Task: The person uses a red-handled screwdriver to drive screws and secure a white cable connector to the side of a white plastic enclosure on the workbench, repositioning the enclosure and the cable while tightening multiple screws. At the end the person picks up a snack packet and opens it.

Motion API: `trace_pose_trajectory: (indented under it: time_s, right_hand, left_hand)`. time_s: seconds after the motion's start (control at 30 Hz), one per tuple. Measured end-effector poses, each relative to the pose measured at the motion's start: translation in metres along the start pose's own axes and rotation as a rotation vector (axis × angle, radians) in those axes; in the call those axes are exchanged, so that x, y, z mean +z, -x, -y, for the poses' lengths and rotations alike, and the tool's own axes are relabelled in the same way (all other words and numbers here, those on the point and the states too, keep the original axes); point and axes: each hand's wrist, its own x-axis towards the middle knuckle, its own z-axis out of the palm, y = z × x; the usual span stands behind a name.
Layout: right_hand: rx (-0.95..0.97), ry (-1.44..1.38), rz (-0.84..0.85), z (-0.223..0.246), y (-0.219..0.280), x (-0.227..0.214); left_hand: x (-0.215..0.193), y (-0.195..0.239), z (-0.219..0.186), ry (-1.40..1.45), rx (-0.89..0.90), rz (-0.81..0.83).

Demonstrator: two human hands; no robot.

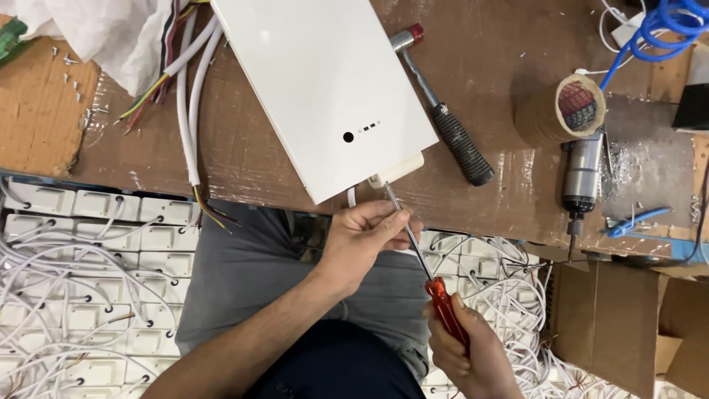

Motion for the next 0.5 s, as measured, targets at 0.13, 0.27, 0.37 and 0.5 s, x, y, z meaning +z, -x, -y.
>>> trace_pose_trajectory:
  time_s: [0.13, 0.27, 0.37, 0.5]
  right_hand:
    - [-0.392, 0.765, -0.481, -0.012, 0.008, 0.012]
    - [-0.726, 1.228, -0.595, -0.013, 0.008, 0.018]
    - [-0.333, 0.573, -0.304, -0.002, -0.001, 0.005]
    - [0.034, -0.053, -0.010, 0.002, -0.007, 0.000]
  left_hand:
    - [0.005, -0.001, 0.004, 0.083, 0.010, -0.057]
    - [0.007, -0.003, -0.002, 0.027, -0.033, -0.084]
    - [-0.002, -0.001, -0.005, -0.032, -0.073, 0.031]
    - [-0.002, 0.000, -0.002, -0.033, -0.068, 0.041]
